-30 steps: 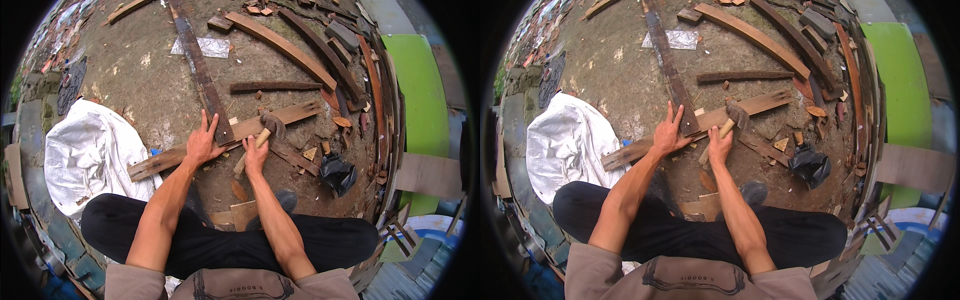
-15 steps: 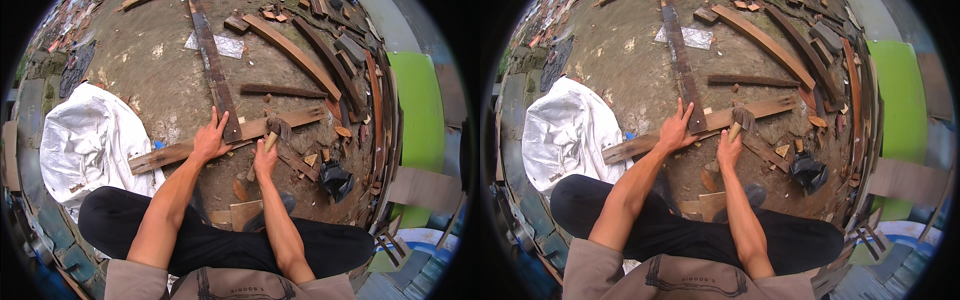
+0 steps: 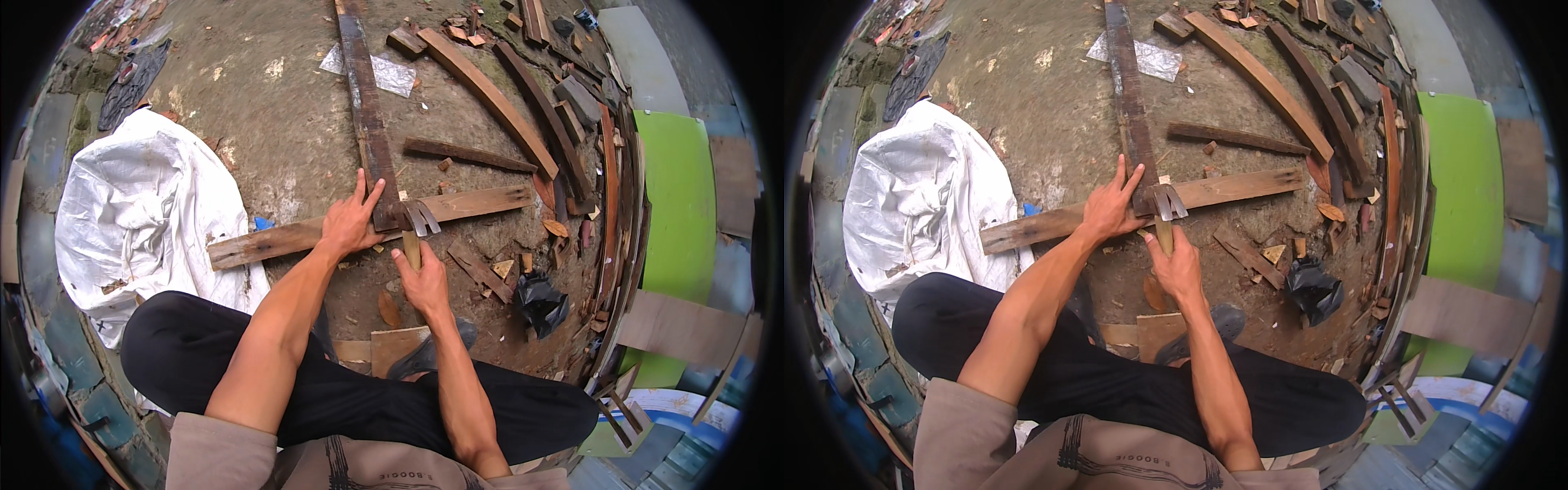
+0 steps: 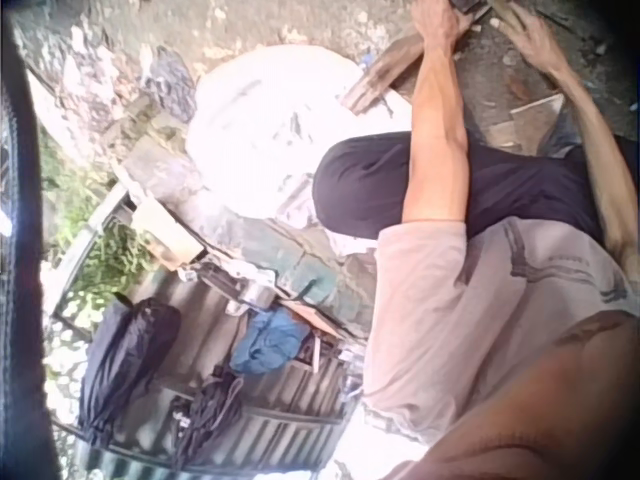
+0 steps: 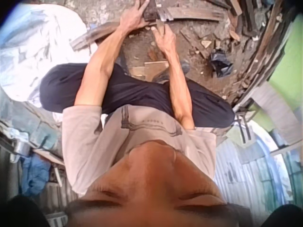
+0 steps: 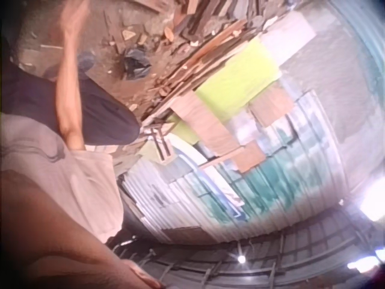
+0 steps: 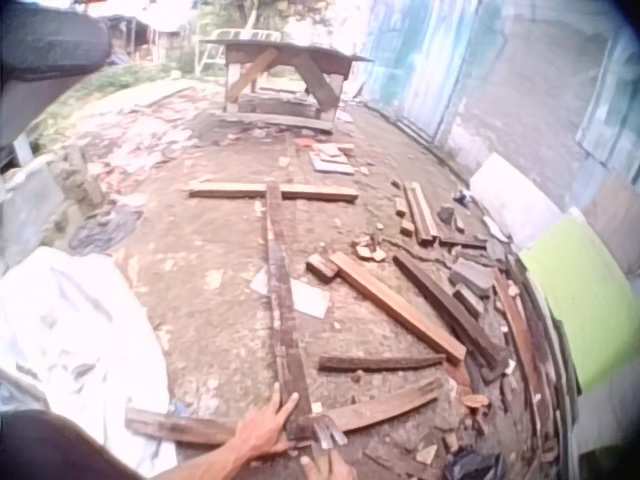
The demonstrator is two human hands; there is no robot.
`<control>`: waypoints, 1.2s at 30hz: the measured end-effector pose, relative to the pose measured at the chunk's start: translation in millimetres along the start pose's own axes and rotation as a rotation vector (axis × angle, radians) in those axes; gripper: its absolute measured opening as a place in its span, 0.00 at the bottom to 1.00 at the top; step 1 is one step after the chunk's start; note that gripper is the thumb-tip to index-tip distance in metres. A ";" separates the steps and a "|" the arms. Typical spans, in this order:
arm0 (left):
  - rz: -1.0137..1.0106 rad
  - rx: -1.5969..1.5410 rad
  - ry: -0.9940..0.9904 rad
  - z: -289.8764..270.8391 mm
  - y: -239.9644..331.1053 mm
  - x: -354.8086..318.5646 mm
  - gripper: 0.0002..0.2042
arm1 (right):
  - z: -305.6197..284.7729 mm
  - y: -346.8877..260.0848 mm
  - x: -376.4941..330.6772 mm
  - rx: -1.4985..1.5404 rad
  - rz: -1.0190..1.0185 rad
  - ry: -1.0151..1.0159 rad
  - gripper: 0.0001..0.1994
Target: The person sits on the ground and arranges several wooden planks into a rectangular frame. They pick up a hammer and drive a nail into the joint of two planks to secure them together.
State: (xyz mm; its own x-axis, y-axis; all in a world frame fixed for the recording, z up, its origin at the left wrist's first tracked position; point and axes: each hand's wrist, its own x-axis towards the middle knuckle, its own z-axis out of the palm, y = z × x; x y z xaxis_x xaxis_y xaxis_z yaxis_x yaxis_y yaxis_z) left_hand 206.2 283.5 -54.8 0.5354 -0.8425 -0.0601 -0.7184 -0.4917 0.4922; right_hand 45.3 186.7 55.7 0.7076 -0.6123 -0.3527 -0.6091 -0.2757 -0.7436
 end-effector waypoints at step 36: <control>-0.033 0.077 -0.113 -6.7 6.7 2.5 0.59 | 1.6 -4.0 -0.6 0.223 -0.048 0.227 0.13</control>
State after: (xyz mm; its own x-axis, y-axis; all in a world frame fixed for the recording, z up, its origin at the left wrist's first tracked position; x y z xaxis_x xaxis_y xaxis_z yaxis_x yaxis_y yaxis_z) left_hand 205.7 279.6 -45.9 0.5089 -0.8429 -0.1747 -0.7356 -0.5312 0.4204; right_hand 47.8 189.4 58.0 0.6203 -0.7591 -0.1973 -0.4659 -0.1542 -0.8713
